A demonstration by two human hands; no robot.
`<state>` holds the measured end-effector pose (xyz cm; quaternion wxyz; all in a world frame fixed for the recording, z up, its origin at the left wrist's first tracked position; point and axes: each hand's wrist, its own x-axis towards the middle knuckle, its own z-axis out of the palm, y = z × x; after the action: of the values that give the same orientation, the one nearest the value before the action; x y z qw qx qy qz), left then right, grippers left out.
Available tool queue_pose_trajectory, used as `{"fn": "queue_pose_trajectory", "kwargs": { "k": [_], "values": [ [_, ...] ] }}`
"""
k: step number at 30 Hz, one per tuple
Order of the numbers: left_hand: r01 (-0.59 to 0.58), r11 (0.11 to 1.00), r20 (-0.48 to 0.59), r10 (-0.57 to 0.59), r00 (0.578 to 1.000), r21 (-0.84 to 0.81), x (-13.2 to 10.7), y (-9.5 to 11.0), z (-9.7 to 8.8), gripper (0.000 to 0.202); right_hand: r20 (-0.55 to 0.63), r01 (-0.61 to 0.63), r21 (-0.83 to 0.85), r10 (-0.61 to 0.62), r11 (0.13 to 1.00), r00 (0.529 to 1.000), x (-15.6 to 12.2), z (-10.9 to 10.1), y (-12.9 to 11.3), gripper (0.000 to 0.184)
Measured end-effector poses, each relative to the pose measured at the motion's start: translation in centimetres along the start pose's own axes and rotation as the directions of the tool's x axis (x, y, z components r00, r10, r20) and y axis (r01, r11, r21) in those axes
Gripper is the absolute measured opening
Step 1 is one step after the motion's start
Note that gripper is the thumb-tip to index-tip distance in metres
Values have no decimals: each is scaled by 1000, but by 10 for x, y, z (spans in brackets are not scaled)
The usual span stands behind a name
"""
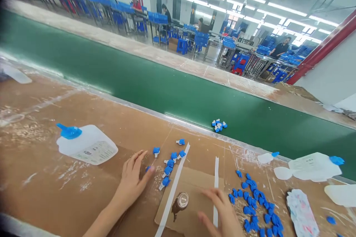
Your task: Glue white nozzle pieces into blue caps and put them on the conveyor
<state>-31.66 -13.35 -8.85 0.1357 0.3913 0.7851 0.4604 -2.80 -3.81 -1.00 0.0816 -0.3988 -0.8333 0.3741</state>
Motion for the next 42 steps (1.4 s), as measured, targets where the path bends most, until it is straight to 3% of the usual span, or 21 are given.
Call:
{"fn": "queue_pose_trajectory", "kwargs": {
  "k": [3, 5, 8, 12, 15, 17, 19, 24, 27, 30, 33, 39, 42],
  "values": [
    [-123, 971, 59, 113, 992, 205, -11, 6, 24, 97, -86, 40, 177, -25, 983, 996, 64, 5, 4, 55],
    [-187, 920, 133, 149, 980, 346, -12, 11, 39, 107, -83, 79, 224, -61, 971, 995, 107, 20, 3, 62],
    [-205, 867, 153, 151, 977, 454, 8, 18, 58, 100, -76, 162, 267, -147, 950, 986, 159, 48, -6, 68],
    [-282, 822, 190, 214, 958, 495, 56, 30, 79, 91, -117, 281, 300, -257, 912, 959, 204, 68, -20, 63],
    [-311, 805, 203, 240, 949, 505, 97, 43, 96, 75, -234, 288, 289, -224, 913, 946, 237, 55, -17, 48],
    [-320, 804, 209, 247, 946, 501, 124, 54, 109, 60, -352, 233, 253, -135, 939, 926, 258, 28, -2, 35],
    [-326, 811, 217, 250, 944, 486, 151, 66, 122, 52, -462, 147, 198, -40, 969, 886, 272, -11, 21, 33],
    [-330, 850, 217, 261, 941, 410, 206, 89, 150, 48, -602, -161, 77, 174, 984, 779, 261, -107, 92, 50],
    [-316, 883, 187, 266, 946, 347, 225, 95, 156, 53, -578, -260, 26, 227, 965, 784, 248, -126, 120, 59],
    [-325, 913, 150, 296, 943, 246, 224, 96, 151, 66, -517, -207, -53, 151, 977, 842, 243, -117, 128, 57],
    [-348, 931, 125, 335, 934, 107, 202, 92, 137, 59, -448, -88, -110, 30, 990, 893, 240, -95, 118, 47],
    [-328, 920, 271, 378, 885, -212, 136, 74, 104, 42, -350, 167, -152, -211, 974, 913, 222, -45, 59, 27],
    [-244, 926, 292, 327, 899, -287, 117, 62, 89, 43, -270, 300, -151, -331, 942, 904, 210, -5, 19, 26]
  ]
}}
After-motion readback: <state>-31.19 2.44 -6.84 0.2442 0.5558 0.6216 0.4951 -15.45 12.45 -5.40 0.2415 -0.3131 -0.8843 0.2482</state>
